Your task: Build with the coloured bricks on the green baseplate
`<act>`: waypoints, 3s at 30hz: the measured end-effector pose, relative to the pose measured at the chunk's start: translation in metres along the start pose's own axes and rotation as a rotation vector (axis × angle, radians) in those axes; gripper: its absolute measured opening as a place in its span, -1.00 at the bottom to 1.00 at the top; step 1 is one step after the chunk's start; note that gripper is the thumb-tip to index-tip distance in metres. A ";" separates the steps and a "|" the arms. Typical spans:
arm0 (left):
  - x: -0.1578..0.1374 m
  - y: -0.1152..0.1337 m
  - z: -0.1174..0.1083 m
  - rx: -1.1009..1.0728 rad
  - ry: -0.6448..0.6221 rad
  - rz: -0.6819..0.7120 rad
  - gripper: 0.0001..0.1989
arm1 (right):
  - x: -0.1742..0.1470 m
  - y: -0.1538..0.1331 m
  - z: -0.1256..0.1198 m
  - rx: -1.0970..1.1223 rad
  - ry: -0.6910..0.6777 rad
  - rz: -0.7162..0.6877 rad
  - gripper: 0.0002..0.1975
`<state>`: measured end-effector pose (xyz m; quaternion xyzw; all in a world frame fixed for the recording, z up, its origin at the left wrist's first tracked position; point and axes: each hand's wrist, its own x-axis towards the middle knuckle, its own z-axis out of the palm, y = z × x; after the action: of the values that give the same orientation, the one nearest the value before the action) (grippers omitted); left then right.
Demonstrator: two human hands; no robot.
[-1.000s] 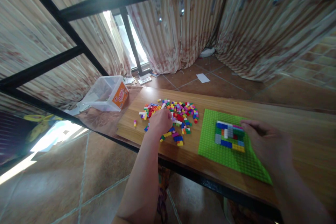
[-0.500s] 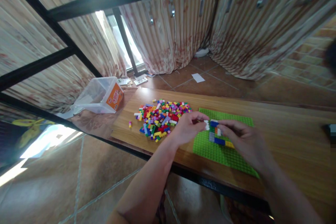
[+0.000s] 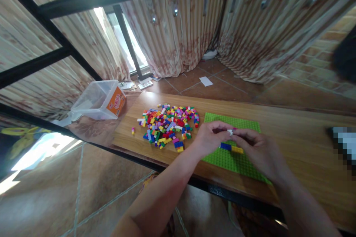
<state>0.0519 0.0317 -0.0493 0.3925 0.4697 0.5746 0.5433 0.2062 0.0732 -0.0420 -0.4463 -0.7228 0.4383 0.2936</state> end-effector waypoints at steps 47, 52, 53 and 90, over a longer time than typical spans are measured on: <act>-0.005 0.001 -0.001 0.914 -0.037 0.106 -0.73 | 0.001 0.014 0.002 -0.369 0.091 0.141 -0.70; -0.005 -0.001 0.002 1.009 -0.064 0.123 -0.72 | 0.003 0.017 0.002 -0.319 0.107 0.147 -0.71; -0.005 -0.001 0.002 1.020 -0.065 0.121 -0.73 | 0.004 0.018 0.002 -0.310 0.103 0.148 -0.71; -0.019 0.059 -0.143 1.227 0.527 -0.068 -0.72 | 0.008 0.022 -0.009 -0.323 0.273 0.107 -0.66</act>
<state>-0.0984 -0.0012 -0.0266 0.4618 0.8406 0.2622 0.1063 0.2183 0.0882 -0.0574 -0.5807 -0.7123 0.2672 0.2899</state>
